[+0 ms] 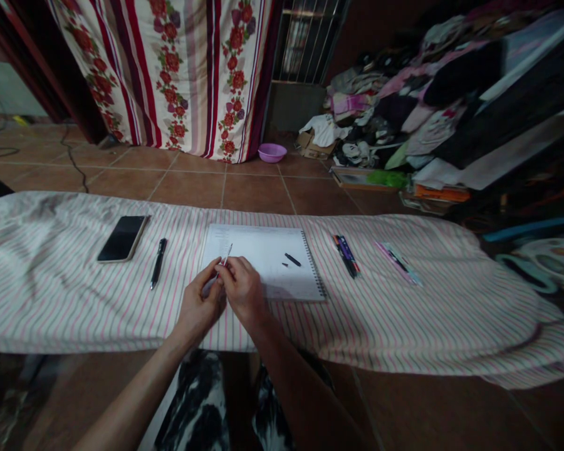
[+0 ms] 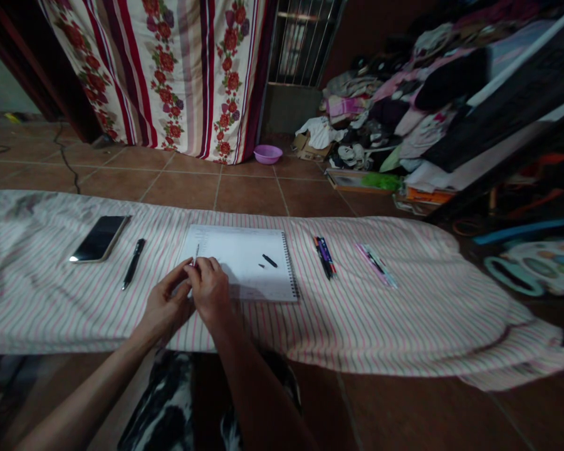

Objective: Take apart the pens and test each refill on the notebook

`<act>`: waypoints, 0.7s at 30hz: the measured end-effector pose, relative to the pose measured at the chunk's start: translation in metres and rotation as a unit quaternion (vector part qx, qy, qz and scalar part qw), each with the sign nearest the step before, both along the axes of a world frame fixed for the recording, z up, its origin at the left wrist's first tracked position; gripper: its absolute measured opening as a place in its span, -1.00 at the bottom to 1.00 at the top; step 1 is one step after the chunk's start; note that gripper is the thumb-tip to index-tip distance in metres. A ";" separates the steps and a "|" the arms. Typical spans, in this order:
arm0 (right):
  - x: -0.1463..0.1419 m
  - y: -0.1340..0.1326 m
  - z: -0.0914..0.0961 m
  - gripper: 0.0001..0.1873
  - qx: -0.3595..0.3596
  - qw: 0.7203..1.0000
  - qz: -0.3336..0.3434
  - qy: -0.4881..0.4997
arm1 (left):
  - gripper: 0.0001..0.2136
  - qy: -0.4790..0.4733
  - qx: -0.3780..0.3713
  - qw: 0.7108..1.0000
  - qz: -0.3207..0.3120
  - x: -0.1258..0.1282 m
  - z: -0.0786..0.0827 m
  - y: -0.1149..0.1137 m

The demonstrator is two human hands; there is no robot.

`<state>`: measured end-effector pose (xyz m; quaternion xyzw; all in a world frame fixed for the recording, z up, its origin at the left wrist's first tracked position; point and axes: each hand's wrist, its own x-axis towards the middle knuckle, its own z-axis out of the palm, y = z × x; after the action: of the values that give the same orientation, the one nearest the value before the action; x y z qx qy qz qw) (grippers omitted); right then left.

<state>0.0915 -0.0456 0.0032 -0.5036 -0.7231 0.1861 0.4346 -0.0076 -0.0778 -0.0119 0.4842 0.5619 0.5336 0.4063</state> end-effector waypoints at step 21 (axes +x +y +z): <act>0.017 0.000 0.002 -0.71 -0.058 0.984 -0.026 0.169 | -0.62 -0.081 0.036 0.994 0.063 0.011 -0.013 0.005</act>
<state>0.1088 -0.0453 0.0051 -0.5074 -0.6138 0.2991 0.5257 0.0031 -0.0724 -0.0250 0.4175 0.5369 0.6154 0.3985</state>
